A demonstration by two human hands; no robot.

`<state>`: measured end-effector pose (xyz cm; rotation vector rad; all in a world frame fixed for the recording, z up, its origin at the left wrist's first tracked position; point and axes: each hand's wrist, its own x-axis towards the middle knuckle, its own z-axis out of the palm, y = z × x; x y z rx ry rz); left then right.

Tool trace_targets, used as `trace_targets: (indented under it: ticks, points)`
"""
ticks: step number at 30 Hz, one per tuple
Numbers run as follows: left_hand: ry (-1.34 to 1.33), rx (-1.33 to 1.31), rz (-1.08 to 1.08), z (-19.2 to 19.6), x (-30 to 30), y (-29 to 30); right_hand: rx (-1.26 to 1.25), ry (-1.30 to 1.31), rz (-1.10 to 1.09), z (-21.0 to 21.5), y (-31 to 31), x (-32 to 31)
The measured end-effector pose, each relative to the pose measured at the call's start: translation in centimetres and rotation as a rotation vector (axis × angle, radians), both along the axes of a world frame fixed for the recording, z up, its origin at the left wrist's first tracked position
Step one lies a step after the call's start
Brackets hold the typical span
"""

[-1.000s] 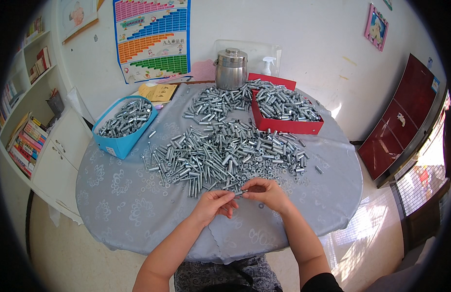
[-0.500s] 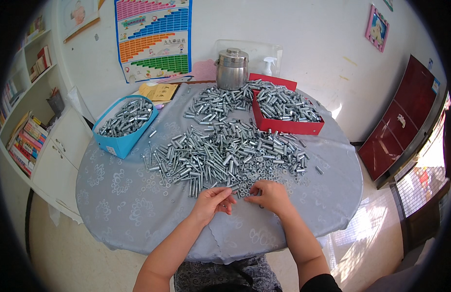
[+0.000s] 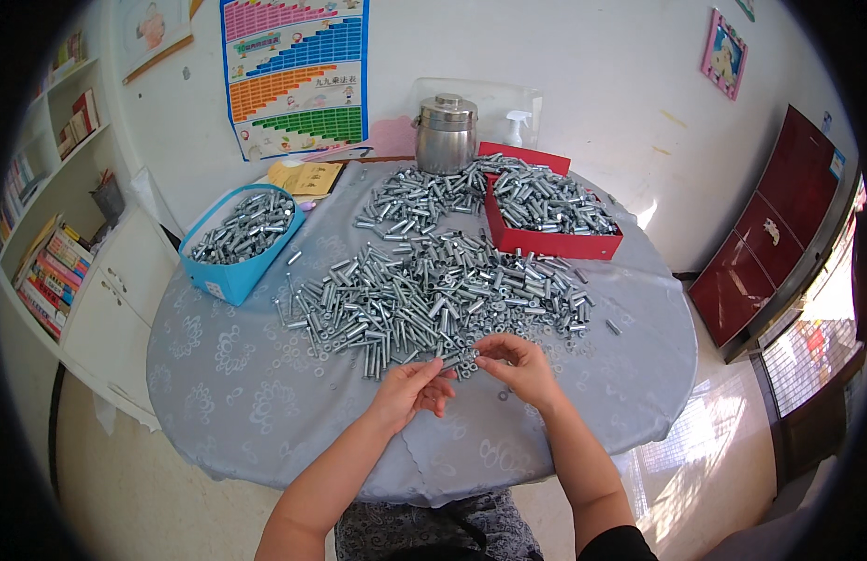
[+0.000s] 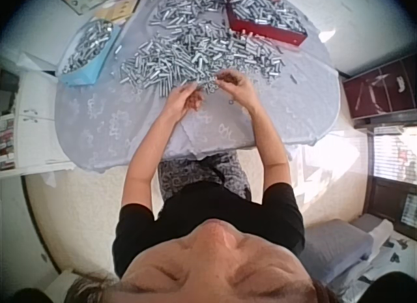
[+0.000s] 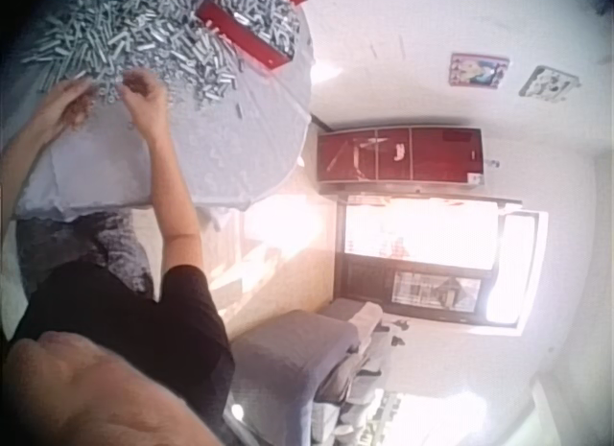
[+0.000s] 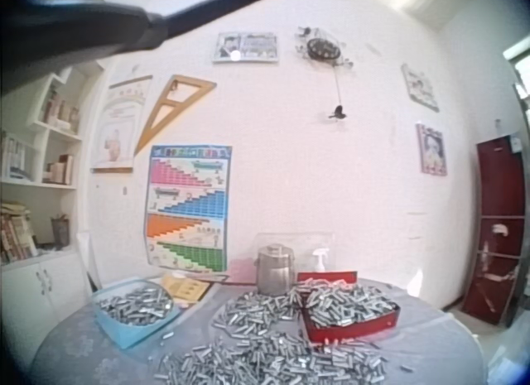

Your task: The person sits at a table covered with a grey cloth and repeatedly picks up metal bolts and washers. They thread the washers onto the bolts by hand and place the assembled fasteners into a blue plastic basket on the left side of the table. The person continues this repetitive assembly process throughout the clip.

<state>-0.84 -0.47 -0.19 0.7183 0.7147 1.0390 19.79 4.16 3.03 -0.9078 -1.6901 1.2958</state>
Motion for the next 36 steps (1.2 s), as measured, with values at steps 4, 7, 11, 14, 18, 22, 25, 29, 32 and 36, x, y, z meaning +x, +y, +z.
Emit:
trace_targets:
  ticks: [4, 7, 11, 14, 18, 22, 25, 29, 32, 36]
  points:
    - [0.016, -0.004, 0.007, -0.1, -0.1, 0.0, 0.068, -0.012, 0.028, 0.3, 0.0, -0.1]
    - [0.026, -0.019, 0.007, 0.1, 0.1, 0.0, 0.126, -0.012, 0.047, 0.1, 0.2, -0.2]
    - [0.043, -0.043, 0.015, 0.4, 0.1, -0.1, 0.163, -0.057, 0.050, 0.3, 0.0, -0.1]
    - [0.084, -0.030, 0.048, 0.3, 0.2, -0.1, 0.205, -0.133, -0.001, 0.1, -0.1, -0.2]
    - [0.204, 0.000, 0.082, 0.8, 0.5, -0.2, 0.271, -0.145, 0.010, 0.0, -0.2, -0.4]
    - [0.268, 0.062, 0.054, 0.9, 0.6, -0.3, 0.134, -0.281, 0.021, 0.3, -0.2, -0.1]
    - [0.271, 0.069, 0.032, 0.6, 0.9, -0.6, -0.003, -0.346, 0.019, 0.7, -0.4, -0.3]
    - [0.223, 0.040, 0.118, 0.2, 0.8, -0.1, -0.106, -0.067, 0.001, -0.4, -0.2, -0.3]
    - [0.259, 0.060, 0.112, 0.7, 0.9, -0.3, -0.004, -0.180, 0.007, -0.5, -0.2, -0.3]
    - [0.193, 0.018, 0.080, 0.6, 0.6, -0.2, 0.120, -0.084, 0.045, -0.7, -0.2, -0.4]
